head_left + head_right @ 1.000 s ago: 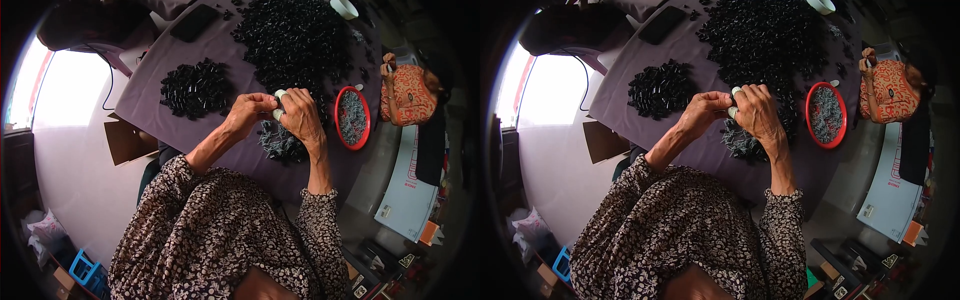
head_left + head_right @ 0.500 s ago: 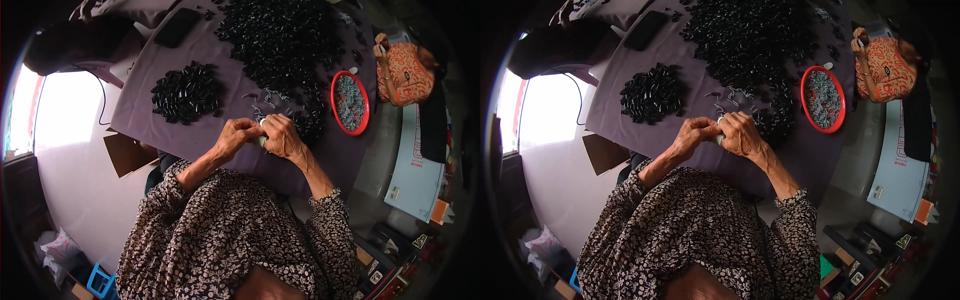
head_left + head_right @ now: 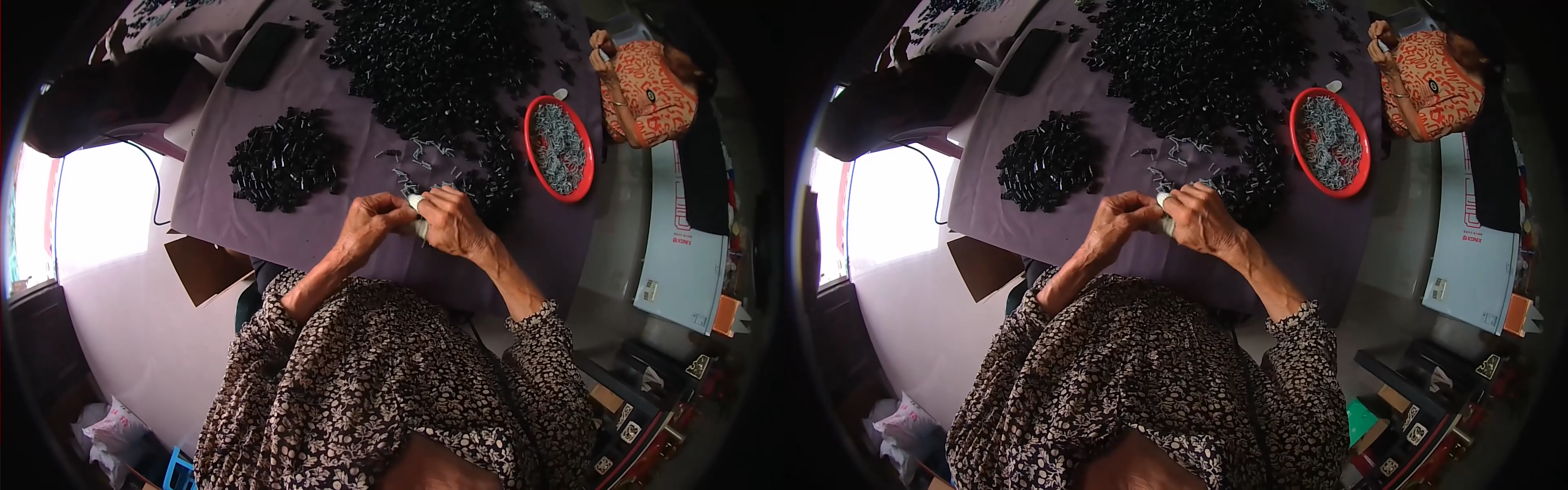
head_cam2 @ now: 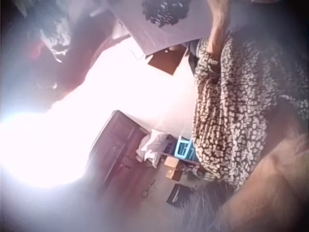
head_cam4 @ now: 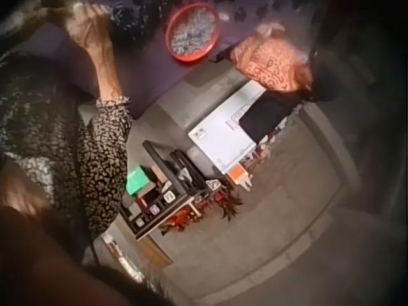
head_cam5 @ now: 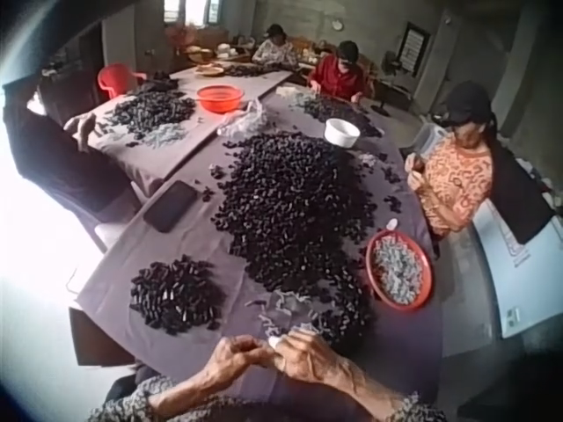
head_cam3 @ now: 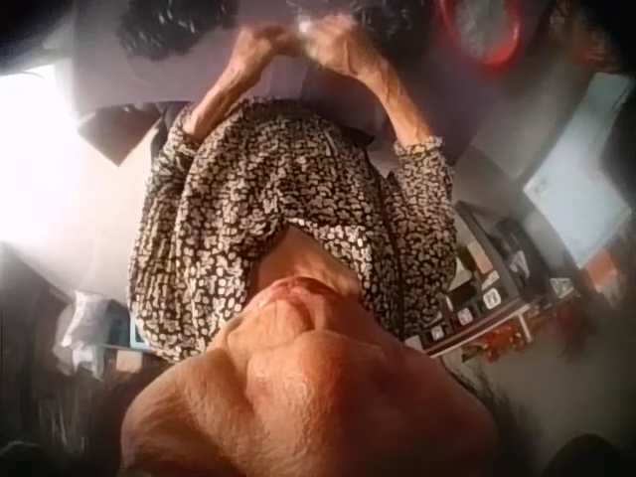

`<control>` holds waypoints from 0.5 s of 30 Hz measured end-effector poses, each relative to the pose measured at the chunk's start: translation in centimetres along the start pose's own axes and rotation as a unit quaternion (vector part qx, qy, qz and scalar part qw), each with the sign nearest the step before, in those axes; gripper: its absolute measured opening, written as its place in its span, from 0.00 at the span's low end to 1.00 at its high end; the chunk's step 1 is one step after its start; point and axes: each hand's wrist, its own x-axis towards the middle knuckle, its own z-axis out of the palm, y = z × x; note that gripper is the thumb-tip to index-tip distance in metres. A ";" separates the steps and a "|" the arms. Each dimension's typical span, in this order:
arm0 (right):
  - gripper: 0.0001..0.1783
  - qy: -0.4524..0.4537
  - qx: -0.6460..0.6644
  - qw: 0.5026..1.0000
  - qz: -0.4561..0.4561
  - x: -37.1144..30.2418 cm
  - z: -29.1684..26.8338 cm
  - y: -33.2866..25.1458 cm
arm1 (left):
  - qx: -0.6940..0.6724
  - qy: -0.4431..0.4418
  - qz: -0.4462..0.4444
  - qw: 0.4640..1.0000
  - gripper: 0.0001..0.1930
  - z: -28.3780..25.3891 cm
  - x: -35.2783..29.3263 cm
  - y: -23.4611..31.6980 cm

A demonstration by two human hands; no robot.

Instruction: The person assembles plastic components by repeatedly fitting small grey pieces into black plastic parts by hand.

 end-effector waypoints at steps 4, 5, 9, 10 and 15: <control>0.13 0.049 -0.022 0.982 0.181 0.1 -1.5 4.4 | 0.165 0.182 0.192 0.950 0.09 -4.8 0.0 1.1; 0.10 0.076 -0.038 0.973 0.215 -0.3 -1.9 5.7 | 0.194 0.222 0.213 0.931 0.09 -5.7 0.0 1.5; 0.08 0.025 -0.091 0.959 0.268 -1.6 -1.5 8.6 | 0.411 0.349 0.298 0.787 0.07 -8.7 0.5 2.9; 0.08 0.009 -0.114 0.957 0.265 -1.2 -1.1 8.8 | 0.412 0.356 0.296 0.785 0.07 -9.5 0.5 2.6; 0.07 0.044 -0.046 0.971 0.228 1.0 -0.6 7.6 | 0.530 0.374 0.270 0.711 0.08 -12.1 0.4 1.1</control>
